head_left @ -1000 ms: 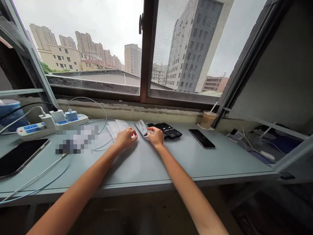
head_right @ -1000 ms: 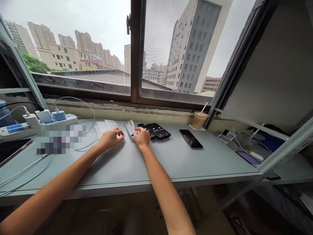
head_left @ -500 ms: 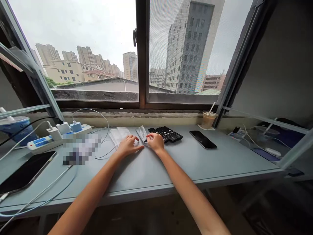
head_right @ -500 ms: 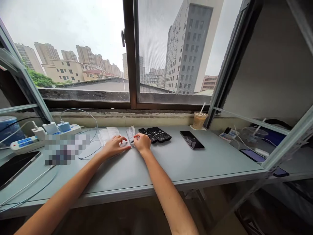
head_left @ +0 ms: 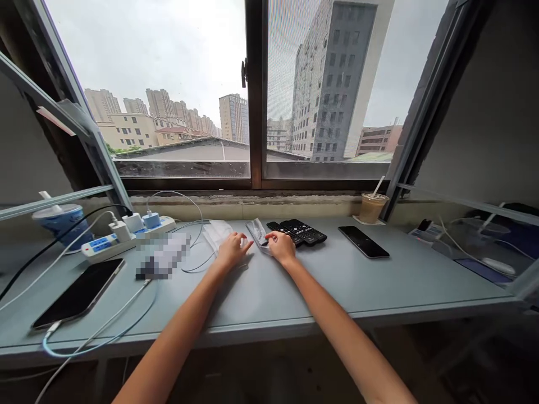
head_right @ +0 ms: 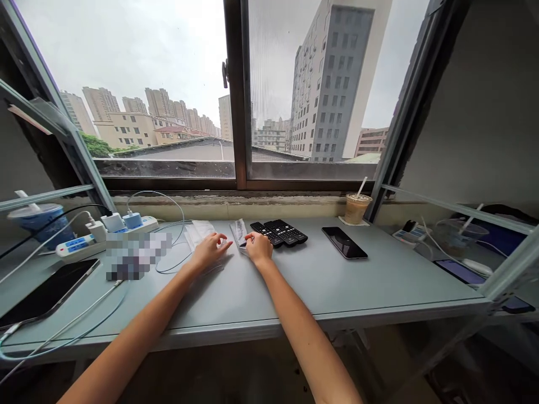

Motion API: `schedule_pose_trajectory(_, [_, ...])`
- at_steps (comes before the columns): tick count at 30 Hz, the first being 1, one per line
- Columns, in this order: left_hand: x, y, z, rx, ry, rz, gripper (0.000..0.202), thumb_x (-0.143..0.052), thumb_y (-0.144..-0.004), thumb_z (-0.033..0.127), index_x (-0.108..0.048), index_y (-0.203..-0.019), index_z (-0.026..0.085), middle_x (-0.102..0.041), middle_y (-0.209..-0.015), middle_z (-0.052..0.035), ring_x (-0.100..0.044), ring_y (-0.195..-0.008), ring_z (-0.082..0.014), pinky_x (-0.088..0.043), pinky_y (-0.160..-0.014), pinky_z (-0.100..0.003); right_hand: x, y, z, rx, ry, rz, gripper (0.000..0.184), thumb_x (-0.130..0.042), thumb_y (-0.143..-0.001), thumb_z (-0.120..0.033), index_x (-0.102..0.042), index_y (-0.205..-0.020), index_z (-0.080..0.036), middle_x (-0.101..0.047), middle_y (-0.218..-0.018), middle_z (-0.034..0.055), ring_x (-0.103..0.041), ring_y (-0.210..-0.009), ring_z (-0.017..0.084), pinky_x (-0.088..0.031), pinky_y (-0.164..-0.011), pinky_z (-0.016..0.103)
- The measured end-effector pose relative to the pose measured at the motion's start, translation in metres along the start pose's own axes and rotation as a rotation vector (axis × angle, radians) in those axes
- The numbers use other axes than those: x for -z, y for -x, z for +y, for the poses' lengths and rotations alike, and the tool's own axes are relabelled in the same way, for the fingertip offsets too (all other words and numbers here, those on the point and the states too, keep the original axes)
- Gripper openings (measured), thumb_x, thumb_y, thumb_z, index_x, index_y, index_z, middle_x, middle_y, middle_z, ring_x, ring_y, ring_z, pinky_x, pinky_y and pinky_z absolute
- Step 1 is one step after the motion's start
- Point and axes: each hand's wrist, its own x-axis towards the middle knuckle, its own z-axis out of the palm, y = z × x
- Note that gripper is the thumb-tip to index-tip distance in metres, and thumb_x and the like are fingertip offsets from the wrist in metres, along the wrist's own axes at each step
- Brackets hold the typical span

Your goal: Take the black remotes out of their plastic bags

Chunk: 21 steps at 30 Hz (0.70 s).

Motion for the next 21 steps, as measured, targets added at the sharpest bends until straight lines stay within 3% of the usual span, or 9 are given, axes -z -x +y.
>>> schedule_pose_trajectory(9, [0.006, -0.001, 0.002, 0.025, 0.006, -0.008, 0.047, -0.027, -0.085, 0.049, -0.061, -0.099, 0.02, -0.06, -0.097, -0.0085, -0.056, -0.089, -0.0215, -0.042, -0.069, -0.032, -0.001, 0.002, -0.002, 0.003, -0.069, 0.03, 0.032, -0.039, -0.078, -0.018, -0.068, -0.089, -0.026, -0.069, -0.079, -0.0001, -0.061, -0.074, 0.014, -0.042, -0.065, 0.021])
schedule_pose_trajectory(16, [0.001, 0.001, 0.005, 0.017, -0.014, -0.013, 0.044, -0.028, -0.085, 0.045, -0.062, -0.099, 0.021, -0.06, -0.102, -0.01, -0.054, -0.096, -0.0244, -0.043, -0.071, -0.034, -0.006, -0.003, 0.004, -0.004, -0.103, 0.018, 0.039, -0.034, -0.079, -0.013, -0.067, -0.096, -0.026, -0.069, -0.092, -0.0023, -0.063, -0.076, 0.012, -0.044, -0.066, 0.019])
schedule_pose_trajectory(21, [-0.002, 0.001, 0.005, 0.002, -0.017, -0.001, 0.045, -0.027, -0.085, 0.046, -0.061, -0.1, 0.02, -0.06, -0.101, -0.0105, -0.054, -0.096, -0.0243, -0.043, -0.071, -0.035, -0.01, -0.005, 0.006, -0.005, -0.098, 0.017, 0.039, -0.036, -0.077, -0.013, -0.067, -0.1, -0.021, -0.068, -0.096, 0.0017, -0.064, -0.076, 0.014, -0.046, -0.071, 0.022])
